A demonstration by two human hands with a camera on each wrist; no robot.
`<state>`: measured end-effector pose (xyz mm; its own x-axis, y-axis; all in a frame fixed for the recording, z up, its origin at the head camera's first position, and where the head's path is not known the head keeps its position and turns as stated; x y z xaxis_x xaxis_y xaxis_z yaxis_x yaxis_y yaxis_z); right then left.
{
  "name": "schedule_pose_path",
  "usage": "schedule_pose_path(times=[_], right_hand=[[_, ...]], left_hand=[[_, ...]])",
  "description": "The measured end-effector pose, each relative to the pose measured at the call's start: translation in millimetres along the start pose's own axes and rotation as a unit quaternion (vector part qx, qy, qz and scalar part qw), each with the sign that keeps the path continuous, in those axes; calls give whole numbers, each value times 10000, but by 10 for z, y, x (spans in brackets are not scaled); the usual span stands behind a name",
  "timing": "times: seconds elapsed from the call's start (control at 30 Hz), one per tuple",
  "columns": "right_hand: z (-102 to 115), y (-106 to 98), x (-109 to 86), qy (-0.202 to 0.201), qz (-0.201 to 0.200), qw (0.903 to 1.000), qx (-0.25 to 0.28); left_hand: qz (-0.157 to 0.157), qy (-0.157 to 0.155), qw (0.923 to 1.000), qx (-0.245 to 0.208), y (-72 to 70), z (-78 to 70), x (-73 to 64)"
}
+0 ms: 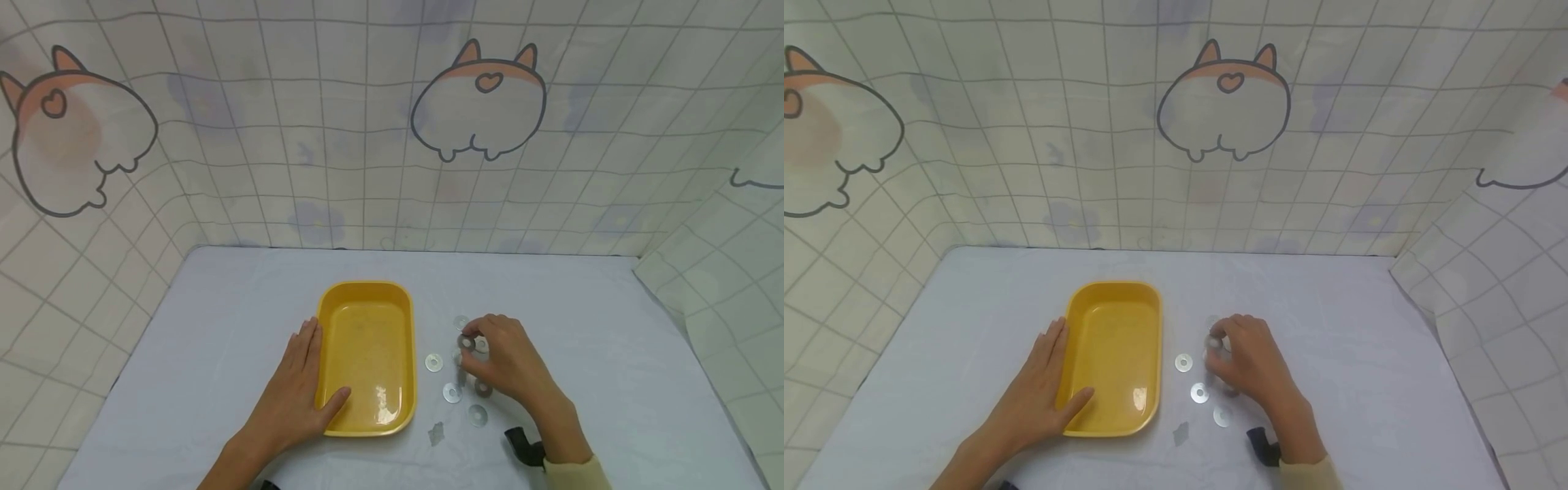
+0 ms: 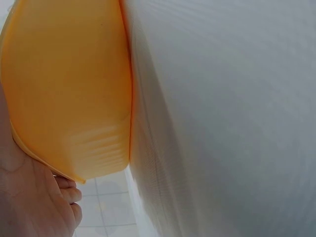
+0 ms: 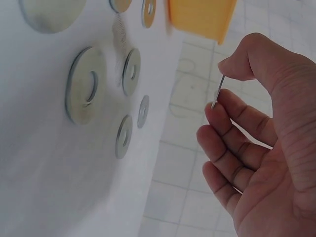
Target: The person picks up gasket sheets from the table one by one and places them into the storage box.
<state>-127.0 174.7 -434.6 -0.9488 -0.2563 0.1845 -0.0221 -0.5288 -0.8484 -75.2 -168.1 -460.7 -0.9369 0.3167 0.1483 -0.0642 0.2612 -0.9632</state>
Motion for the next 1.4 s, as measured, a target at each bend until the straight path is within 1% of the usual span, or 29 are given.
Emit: schedule_pose_path(times=[0.07,0.2,0.3,0.4,0.7,0.87,1.13,1.27,1.4], right_hand=[[18,1,12,-78,-16,10000,49],[61,-1,31,-236,-58,9996,112],[97,-2,50,-320,-63,9994,139],[136,2,82,-382,-48,9992,135],[286,7,184,-683,-21,9971,343],[399,17,243,-882,26,9956,314],[580,62,386,-933,204,9950,282],[665,80,452,-1159,251,9925,296],[727,98,499,-1345,210,9904,223]], left_hand=[[-17,0,10000,32,1,1,-1],[-167,53,9998,63,2,0,1],[-267,92,9996,37,2,-5,4],[-301,91,9995,-10,6,-7,11],[-275,41,9995,-133,25,7,3],[-280,79,9994,-195,24,4,4],[-358,138,9991,-184,28,2,12],[-371,141,9990,-191,28,4,14],[-343,112,9992,-192,30,7,14]])
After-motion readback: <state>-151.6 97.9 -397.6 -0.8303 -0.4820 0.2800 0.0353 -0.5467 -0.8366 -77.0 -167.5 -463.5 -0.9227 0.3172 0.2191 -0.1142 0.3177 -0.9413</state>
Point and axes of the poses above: each hand's wrist, its own x-axis towards the middle knuckle, its own y-axis out of the palm, z = x × y, the point moved 3 cm from there along x, towards the middle knuckle, and after that the axes turned 6 degrees about x, right-handed, at the moved point
